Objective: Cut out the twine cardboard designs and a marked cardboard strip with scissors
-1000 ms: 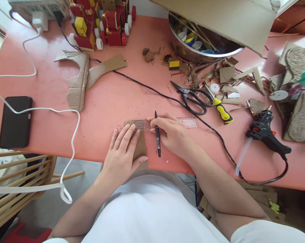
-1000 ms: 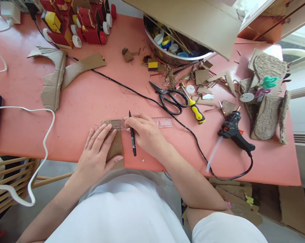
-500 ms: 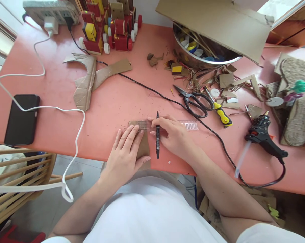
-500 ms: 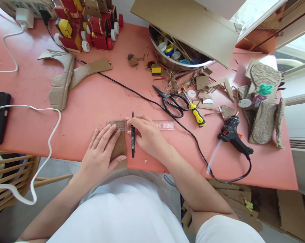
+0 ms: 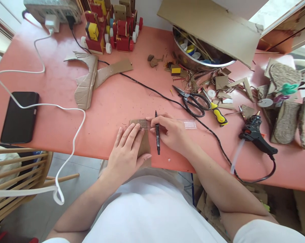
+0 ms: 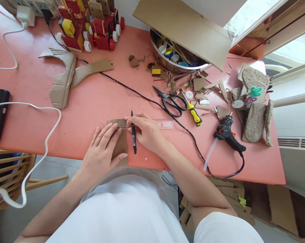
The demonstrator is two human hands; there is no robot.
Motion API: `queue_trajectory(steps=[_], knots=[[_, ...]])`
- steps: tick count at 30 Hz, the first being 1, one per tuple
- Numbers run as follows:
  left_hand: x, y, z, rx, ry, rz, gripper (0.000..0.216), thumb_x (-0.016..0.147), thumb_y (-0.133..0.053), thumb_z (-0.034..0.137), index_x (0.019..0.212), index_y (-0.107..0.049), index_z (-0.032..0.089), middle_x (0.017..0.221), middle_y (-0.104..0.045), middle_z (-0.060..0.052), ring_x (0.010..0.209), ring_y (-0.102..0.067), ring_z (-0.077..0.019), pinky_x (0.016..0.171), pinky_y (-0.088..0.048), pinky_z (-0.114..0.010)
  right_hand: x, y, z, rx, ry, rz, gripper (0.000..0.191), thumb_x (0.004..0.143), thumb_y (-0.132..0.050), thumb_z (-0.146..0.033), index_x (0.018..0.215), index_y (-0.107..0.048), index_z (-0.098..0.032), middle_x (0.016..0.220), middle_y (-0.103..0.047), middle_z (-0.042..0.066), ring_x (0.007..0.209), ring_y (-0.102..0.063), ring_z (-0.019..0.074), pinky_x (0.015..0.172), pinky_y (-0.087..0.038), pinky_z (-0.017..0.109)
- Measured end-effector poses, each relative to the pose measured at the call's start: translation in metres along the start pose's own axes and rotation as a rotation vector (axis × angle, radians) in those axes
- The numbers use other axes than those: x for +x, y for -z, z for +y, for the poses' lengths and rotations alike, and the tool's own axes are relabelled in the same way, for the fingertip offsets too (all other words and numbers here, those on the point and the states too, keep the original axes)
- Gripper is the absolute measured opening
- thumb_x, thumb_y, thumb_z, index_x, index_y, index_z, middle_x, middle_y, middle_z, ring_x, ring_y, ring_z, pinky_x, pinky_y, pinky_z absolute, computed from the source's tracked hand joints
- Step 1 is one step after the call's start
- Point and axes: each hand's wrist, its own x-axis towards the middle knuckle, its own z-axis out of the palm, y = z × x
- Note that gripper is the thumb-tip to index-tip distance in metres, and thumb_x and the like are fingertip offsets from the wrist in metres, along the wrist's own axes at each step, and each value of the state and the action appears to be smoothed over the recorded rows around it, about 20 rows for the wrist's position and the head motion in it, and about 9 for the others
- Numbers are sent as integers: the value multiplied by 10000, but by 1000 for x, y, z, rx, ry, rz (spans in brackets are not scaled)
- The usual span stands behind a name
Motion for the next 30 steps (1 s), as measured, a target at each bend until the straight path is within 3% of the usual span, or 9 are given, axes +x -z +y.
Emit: queue_trajectory(steps=[12, 30], knots=[[0, 2, 1, -3, -2, 18, 759, 1098, -476, 482, 1716, -258, 100, 1558, -638, -233, 1475, -601, -347, 1304, -384, -532, 1, 3, 1, 47, -18, -19, 206, 906, -604, -74, 865, -616, -276, 1086, -859, 59, 1074, -776, 244, 885, -646, 381], [1, 2, 1, -8, -4, 21, 712, 1103, -475, 480, 1686, -335, 95, 1560, -637, -229, 1484, -595, -333, 1310, -378, -525, 2, 1, 2, 83, -56, -16, 214, 894, -616, -71, 849, -623, -280, 1037, -855, 49, 1109, -784, 246, 890, -652, 375]])
